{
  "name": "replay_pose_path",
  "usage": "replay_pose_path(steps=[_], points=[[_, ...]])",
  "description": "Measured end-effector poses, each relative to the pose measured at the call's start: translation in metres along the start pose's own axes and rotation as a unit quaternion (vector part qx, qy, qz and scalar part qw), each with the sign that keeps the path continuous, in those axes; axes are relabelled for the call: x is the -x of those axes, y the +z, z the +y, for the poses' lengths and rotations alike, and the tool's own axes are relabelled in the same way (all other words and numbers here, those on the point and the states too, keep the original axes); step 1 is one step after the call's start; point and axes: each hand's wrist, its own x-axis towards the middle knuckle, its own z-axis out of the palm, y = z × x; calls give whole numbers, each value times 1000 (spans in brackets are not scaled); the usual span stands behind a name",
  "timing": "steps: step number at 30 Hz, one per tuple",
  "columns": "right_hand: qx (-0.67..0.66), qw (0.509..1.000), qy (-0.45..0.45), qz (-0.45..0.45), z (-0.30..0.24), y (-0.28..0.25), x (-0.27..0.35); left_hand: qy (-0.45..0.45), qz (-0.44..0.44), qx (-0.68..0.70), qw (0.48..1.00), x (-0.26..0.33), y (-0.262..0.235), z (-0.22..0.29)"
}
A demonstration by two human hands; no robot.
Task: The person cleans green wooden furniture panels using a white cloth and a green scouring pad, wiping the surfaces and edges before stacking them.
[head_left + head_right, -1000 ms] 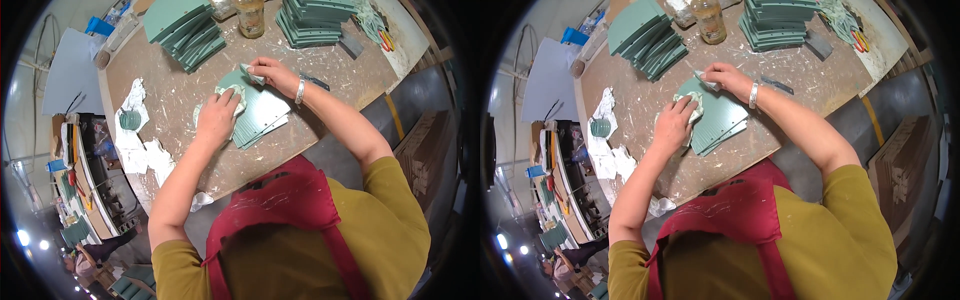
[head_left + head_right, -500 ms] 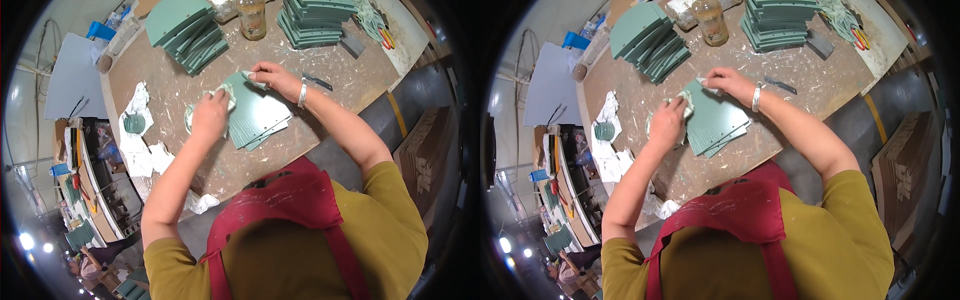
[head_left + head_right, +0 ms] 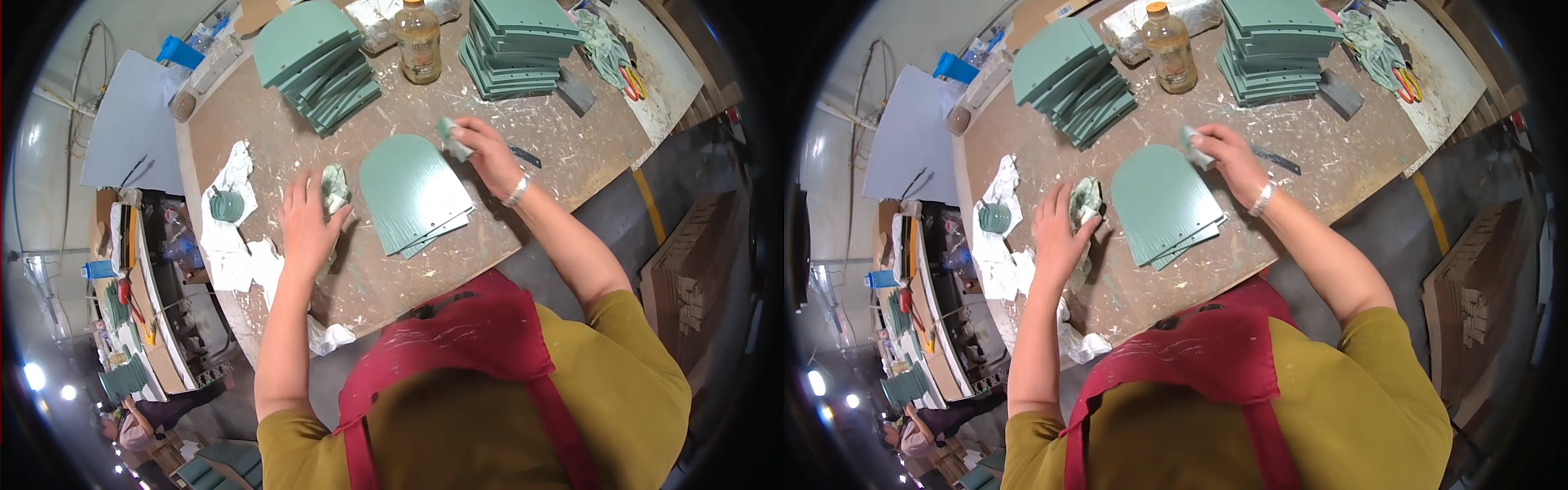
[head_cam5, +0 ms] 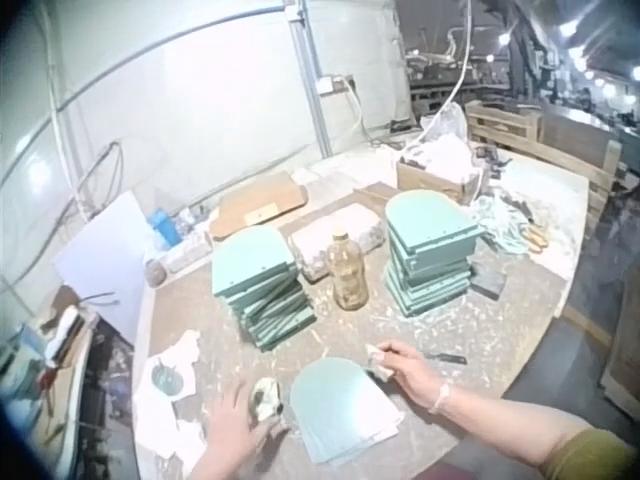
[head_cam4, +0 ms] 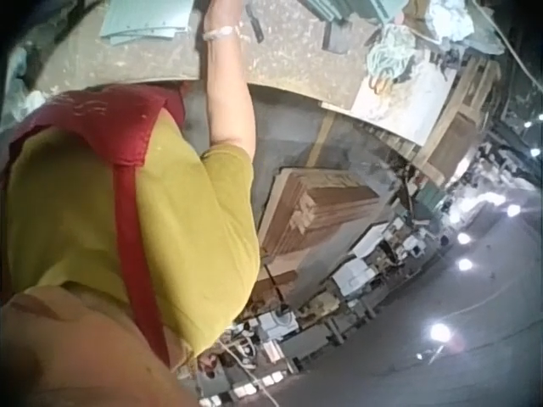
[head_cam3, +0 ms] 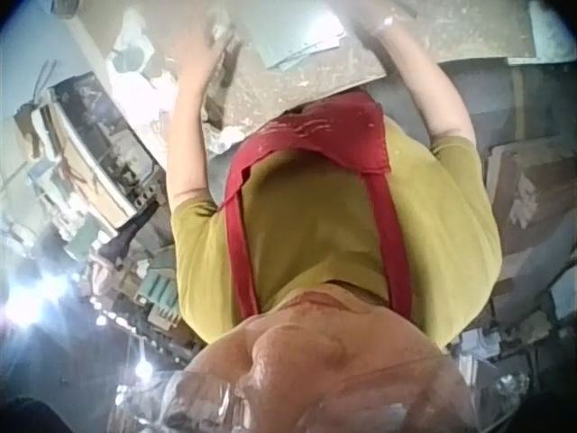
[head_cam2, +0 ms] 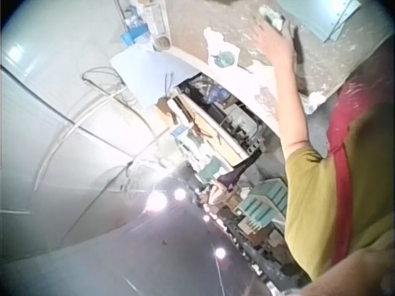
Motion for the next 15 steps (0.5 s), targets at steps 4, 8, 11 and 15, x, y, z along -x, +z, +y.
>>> replay_pose_path(steps=[4,8,11,15], points=[[-71,997,25,-13,22,-7,30,-261,-278,449,808,27,-14,42],[-89,995,32,-27,34,21,51,-314,-215,528,759,51,26,56],[-37,998,38,-30,37,26,48,-404,-245,602,644,47,27,34],[-175,984,19,3,24,13,36,-406,-140,593,682,24,-20,9]])
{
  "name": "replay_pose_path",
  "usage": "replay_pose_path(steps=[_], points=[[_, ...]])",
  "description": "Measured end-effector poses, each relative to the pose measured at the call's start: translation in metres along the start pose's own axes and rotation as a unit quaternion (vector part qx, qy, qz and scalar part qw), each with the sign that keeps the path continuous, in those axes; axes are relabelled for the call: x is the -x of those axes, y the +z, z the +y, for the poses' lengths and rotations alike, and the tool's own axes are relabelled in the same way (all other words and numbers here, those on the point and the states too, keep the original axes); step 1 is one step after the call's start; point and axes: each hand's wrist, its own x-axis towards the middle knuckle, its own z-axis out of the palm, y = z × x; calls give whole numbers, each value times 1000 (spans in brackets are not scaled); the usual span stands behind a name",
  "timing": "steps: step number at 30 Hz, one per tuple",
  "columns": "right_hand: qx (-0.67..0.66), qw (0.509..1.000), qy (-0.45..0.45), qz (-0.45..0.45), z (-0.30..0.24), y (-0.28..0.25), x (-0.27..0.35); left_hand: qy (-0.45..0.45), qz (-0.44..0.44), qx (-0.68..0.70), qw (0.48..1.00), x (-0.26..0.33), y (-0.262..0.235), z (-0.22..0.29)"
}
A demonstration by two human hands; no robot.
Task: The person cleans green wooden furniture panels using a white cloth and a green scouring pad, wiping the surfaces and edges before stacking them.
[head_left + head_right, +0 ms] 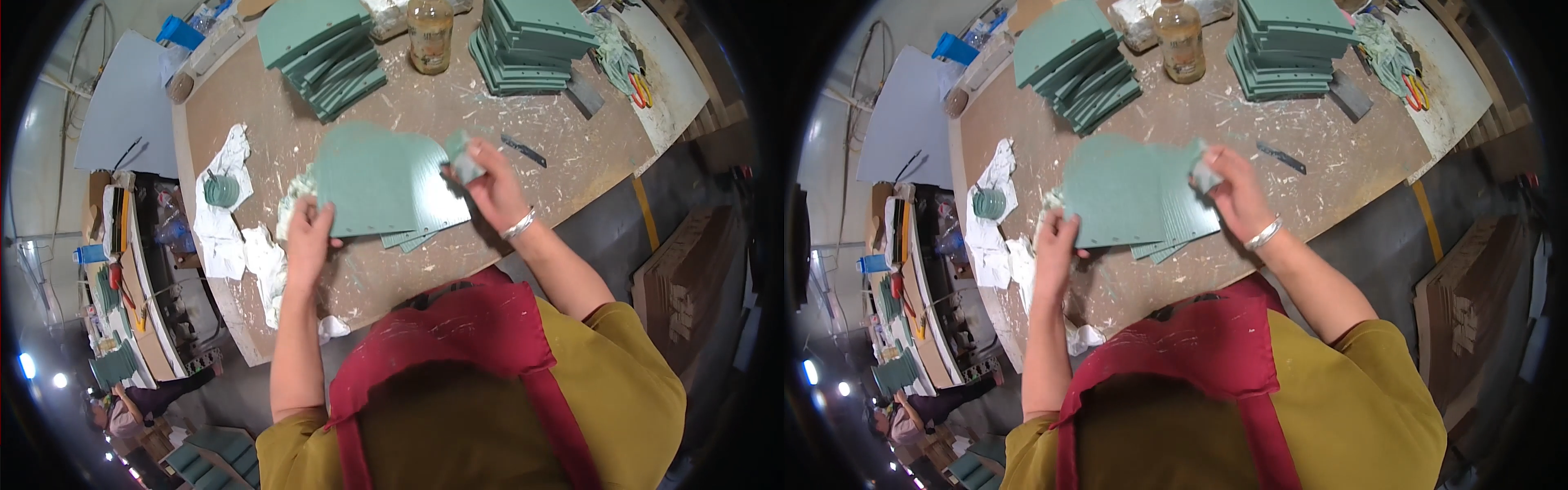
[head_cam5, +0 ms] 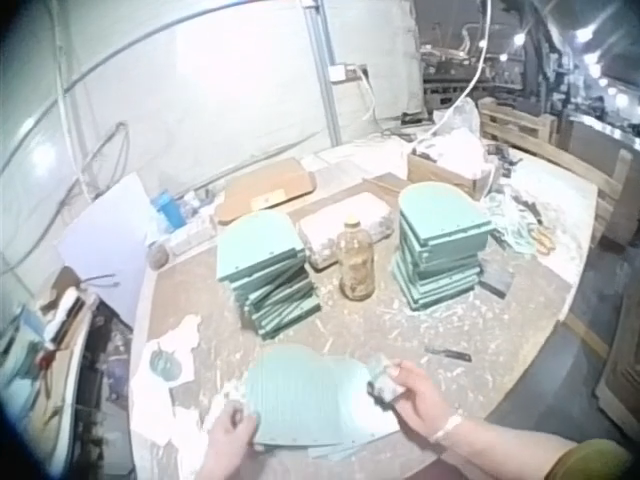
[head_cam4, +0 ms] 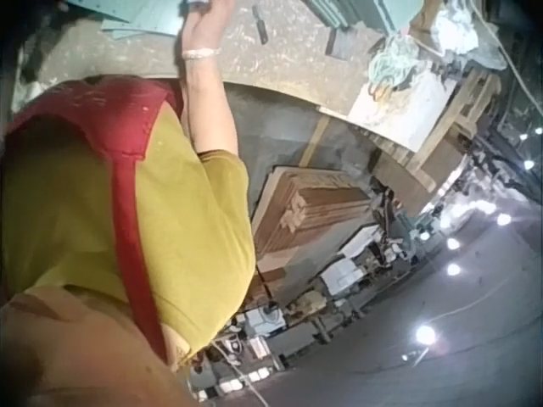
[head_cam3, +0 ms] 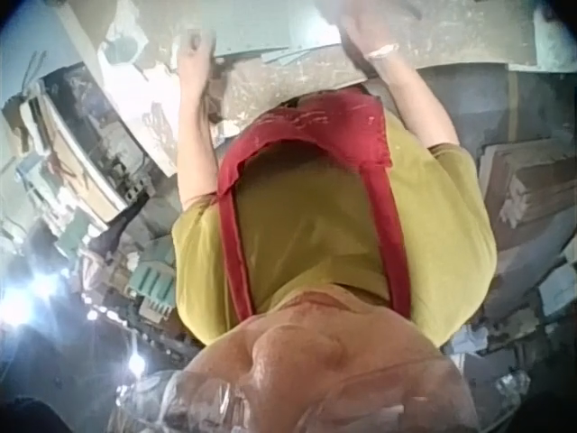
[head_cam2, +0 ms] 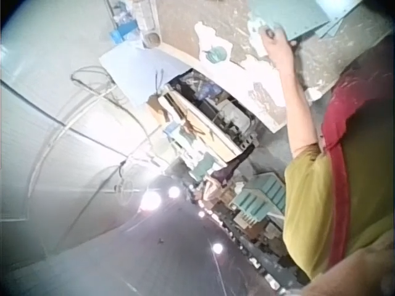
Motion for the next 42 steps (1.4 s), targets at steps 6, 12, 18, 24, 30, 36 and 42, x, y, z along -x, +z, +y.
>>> replay_pose_path(steps=[6,12,18,24,30,36,42], points=[[-117,992,38,-17,-28,24,-14,306,-20,-355,883,28,48,54],[-86,994,53,51,-8,-12,-22,301,-148,-378,863,25,95,-1],[-24,998,15,58,-15,-27,-24,284,15,-389,876,-19,23,-32],[-12,996,24,83,-3,-24,-4,120,-66,-398,907,-9,18,-22],[-52,995,40,77,-8,-38,-5,90,-93,-427,895,-1,60,-9],[488,868,-12,97,-35,-35,-16,432,-46,-342,833,7,91,-11],[472,858,-72,-189,-16,40,-70,329,-116,-490,799,22,134,-35]])
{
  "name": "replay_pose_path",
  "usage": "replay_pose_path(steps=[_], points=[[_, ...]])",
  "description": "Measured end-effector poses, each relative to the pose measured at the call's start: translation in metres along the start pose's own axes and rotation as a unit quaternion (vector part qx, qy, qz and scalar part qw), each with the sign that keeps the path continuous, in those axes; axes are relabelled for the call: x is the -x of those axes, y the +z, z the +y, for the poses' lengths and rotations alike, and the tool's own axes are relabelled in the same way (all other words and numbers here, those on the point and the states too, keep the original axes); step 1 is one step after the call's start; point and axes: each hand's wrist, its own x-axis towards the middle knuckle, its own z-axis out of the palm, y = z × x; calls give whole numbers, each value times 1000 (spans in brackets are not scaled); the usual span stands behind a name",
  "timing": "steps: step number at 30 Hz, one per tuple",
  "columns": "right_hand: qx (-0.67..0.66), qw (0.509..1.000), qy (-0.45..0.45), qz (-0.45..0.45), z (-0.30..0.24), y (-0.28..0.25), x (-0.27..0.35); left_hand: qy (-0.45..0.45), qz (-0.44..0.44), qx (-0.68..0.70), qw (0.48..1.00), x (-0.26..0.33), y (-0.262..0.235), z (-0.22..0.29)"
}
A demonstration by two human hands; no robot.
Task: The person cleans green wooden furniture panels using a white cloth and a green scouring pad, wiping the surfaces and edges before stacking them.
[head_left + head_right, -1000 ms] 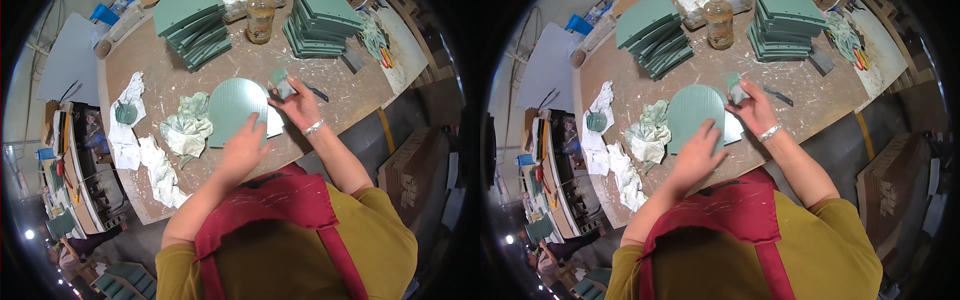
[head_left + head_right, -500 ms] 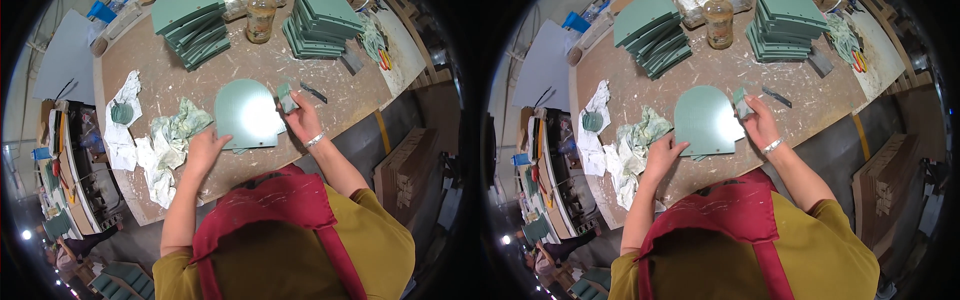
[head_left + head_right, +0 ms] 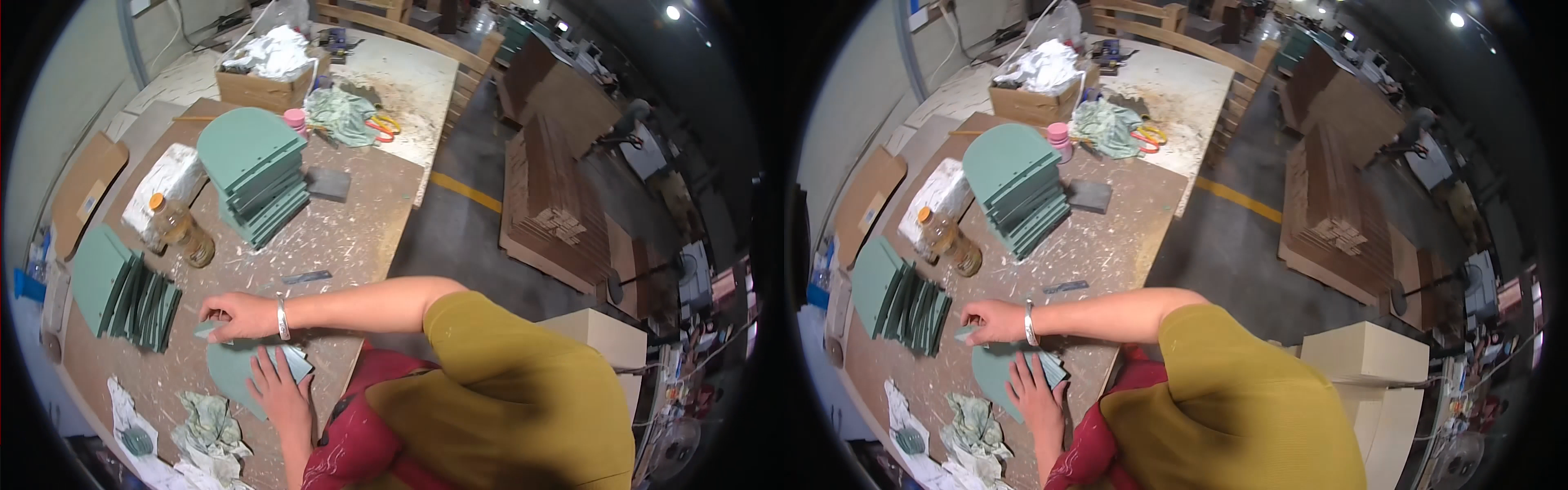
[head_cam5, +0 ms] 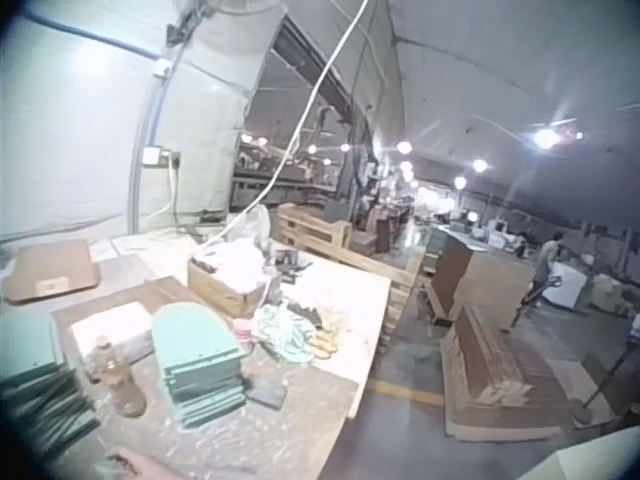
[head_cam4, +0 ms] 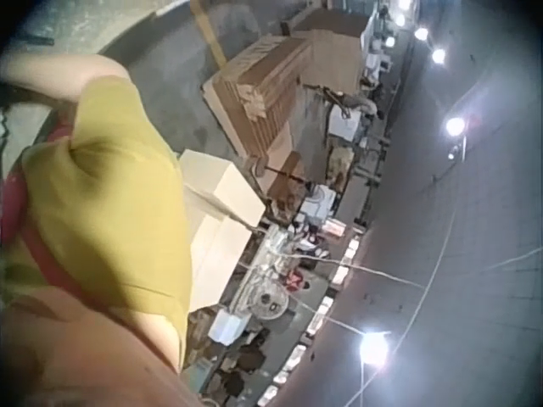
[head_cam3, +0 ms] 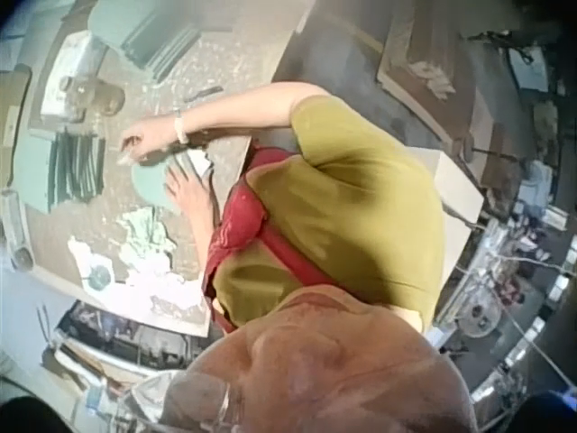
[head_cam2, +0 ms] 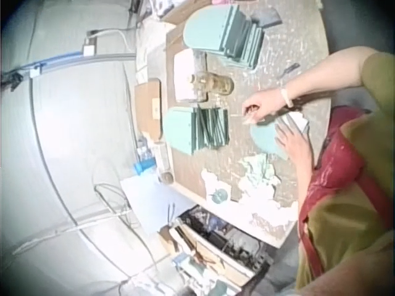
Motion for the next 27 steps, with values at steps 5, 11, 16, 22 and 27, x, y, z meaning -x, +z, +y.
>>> replay_pose_path(steps=[5,11,16,22,27], points=[[223,970,-73,-71,-17,-33,-6,20,42,25,999,-7,10,10],[306,890,-155,-300,-31,2,-18,-25,105,76,991,-12,5,22],[323,805,-251,-430,-28,49,-25,-31,100,119,987,-8,12,17],[319,736,-298,-517,-21,69,-32,-35,113,147,982,-6,14,18],[354,740,-314,-478,-17,62,-50,-18,153,108,982,-8,6,20]])
